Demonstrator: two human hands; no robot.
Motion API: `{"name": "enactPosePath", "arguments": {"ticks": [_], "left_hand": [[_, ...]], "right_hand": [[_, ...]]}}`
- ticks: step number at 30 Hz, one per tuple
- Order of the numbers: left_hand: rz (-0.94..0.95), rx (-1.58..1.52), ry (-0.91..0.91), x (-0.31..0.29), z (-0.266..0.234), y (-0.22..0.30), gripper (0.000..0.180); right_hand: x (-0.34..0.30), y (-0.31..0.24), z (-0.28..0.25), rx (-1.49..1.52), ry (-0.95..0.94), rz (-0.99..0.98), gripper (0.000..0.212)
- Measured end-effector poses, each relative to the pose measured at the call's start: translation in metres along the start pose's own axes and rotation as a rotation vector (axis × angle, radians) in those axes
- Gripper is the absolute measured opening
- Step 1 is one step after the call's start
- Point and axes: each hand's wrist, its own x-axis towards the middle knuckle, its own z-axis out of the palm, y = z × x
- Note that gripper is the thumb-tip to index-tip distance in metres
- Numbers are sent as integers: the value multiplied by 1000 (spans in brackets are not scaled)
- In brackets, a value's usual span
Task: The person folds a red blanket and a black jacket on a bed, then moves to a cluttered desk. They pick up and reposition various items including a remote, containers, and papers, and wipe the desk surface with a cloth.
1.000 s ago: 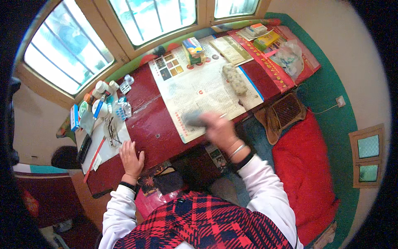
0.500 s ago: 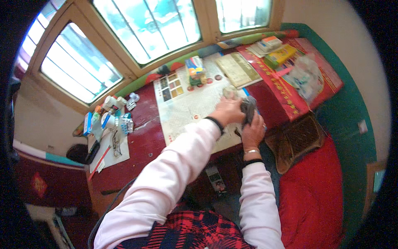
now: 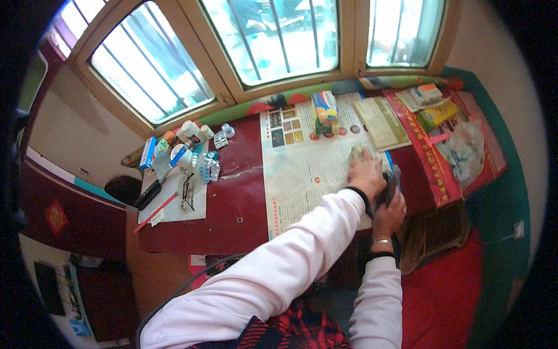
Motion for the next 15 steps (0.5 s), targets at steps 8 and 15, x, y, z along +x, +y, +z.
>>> {"name": "enactPosePath", "arguments": {"ticks": [8, 15], "left_hand": [[160, -2, 109, 24, -29, -116, 42], [-91, 218, 388, -13, -109, -294, 58]], "right_hand": [[0, -1, -3, -5, -11, -41, 52], [0, 0, -1, -86, -40, -20, 51]]}}
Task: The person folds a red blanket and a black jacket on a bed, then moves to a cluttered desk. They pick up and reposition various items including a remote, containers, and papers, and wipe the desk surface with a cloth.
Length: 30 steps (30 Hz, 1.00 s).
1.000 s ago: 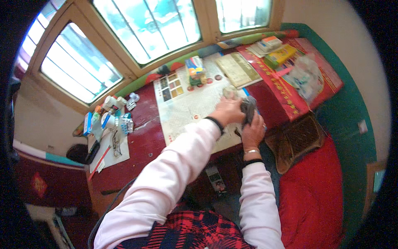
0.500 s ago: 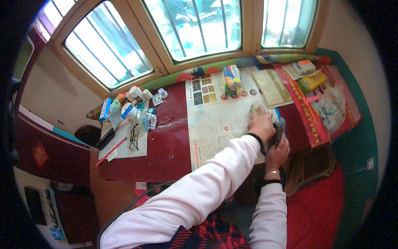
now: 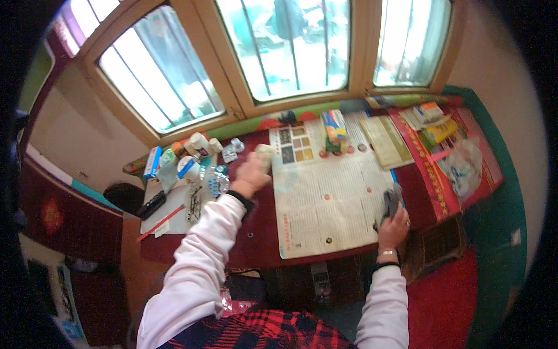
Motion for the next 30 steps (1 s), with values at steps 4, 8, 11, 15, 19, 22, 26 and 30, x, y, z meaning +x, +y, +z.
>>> {"name": "enactPosePath", "arguments": {"ticks": [4, 8, 11, 15, 19, 22, 26, 30], "left_hand": [[-83, -4, -142, 4, -11, -43, 64], [21, 251, 77, 16, -7, -7, 57], [116, -117, 87, 45, 5, 67, 60], [172, -186, 101, 79, 16, 172, 67], [84, -221, 64, 96, 16, 225, 73], [3, -182, -106, 97, 24, 230, 75], [-40, -255, -226, 92, 39, 215, 81], [-122, -247, -187, 88, 35, 209, 81]], "right_hand": [[-2, 1, 0, -27, 30, -44, 50], [-2, -1, -2, -28, 26, -49, 50], [-1, -4, -4, -28, 42, -63, 50], [0, -7, -7, -36, 29, -76, 51], [-2, -4, -7, -56, 22, -93, 51], [-3, 1, -4, -51, -14, -90, 53], [-3, 5, 0, -96, 20, -134, 52], [-3, 7, 0, -32, -39, -79, 53]]}}
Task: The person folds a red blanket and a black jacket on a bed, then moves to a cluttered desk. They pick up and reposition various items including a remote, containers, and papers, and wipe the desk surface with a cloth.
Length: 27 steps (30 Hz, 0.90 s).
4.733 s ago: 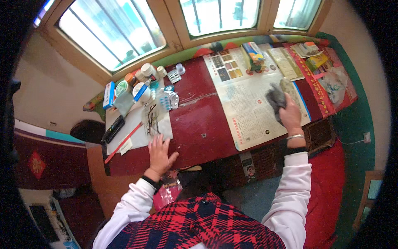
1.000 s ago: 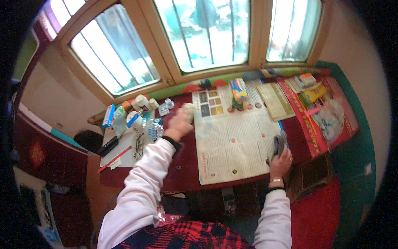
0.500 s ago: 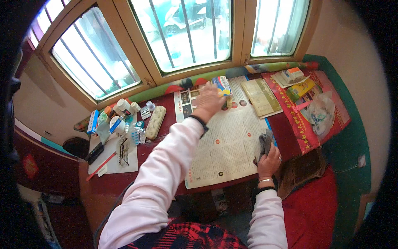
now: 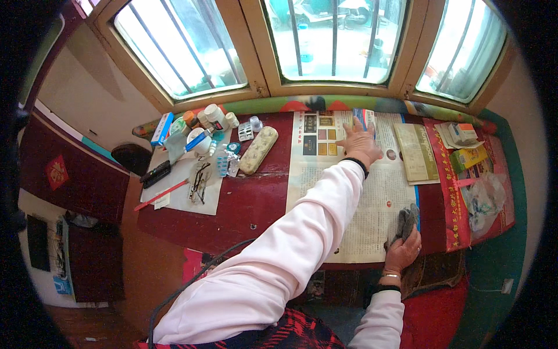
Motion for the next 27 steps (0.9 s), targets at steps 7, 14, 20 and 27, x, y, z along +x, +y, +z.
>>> {"name": "enactPosePath", "arguments": {"ticks": [7, 14, 20, 27], "left_hand": [[-64, -92, -119, -12, -31, -11, 87], [-46, -99, -115, -5, -21, -27, 94], [279, -126, 44, -12, -23, -56, 75], [301, 15, 29, -75, -65, -129, 70]], "right_hand": [[-1, 9, 3, -52, 7, -25, 52], [0, 14, 6, -57, 16, -36, 48], [1, 9, 4, -81, 34, -65, 52], [3, -1, -1, -95, 36, -23, 51]]}}
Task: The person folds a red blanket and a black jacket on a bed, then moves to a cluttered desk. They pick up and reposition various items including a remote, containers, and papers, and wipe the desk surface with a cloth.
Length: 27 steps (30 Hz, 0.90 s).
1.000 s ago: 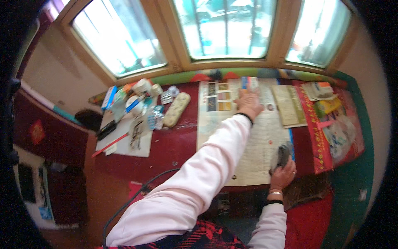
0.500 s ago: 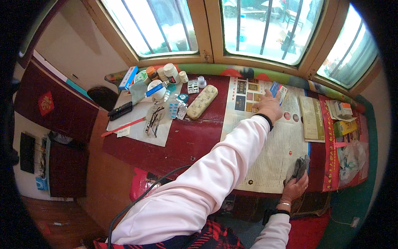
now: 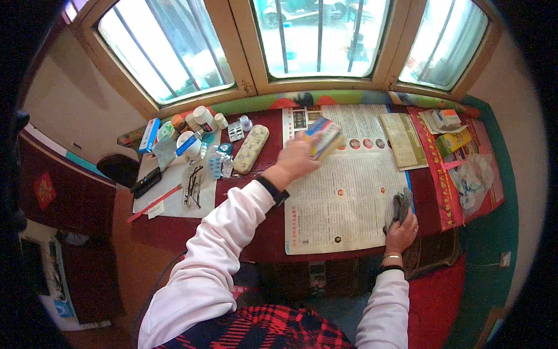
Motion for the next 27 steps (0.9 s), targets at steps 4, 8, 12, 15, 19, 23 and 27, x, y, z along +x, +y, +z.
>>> {"name": "enactPosePath", "arguments": {"ticks": [4, 8, 12, 15, 19, 23, 27], "left_hand": [[-205, -3, 81, -13, -12, -19, 69], [-92, -63, 216, -39, -16, -31, 67], [-29, -57, 298, -102, -29, -58, 68], [-126, -21, 327, -159, -44, -84, 71], [-234, 58, 371, -232, -64, -116, 72], [-353, 24, 303, -275, -81, -138, 71], [-194, -16, 218, -263, -73, -128, 72]], "right_hand": [[-1, 1, 1, 20, 8, -15, 51], [-1, 5, 6, -14, 32, -45, 51], [0, 10, 8, 4, 4, -29, 52], [-1, 15, 12, -18, -6, -31, 51], [0, 25, 20, -34, -45, -16, 52], [18, 22, 7, -66, -197, -55, 52], [47, -18, -24, 156, -113, -111, 47]]}}
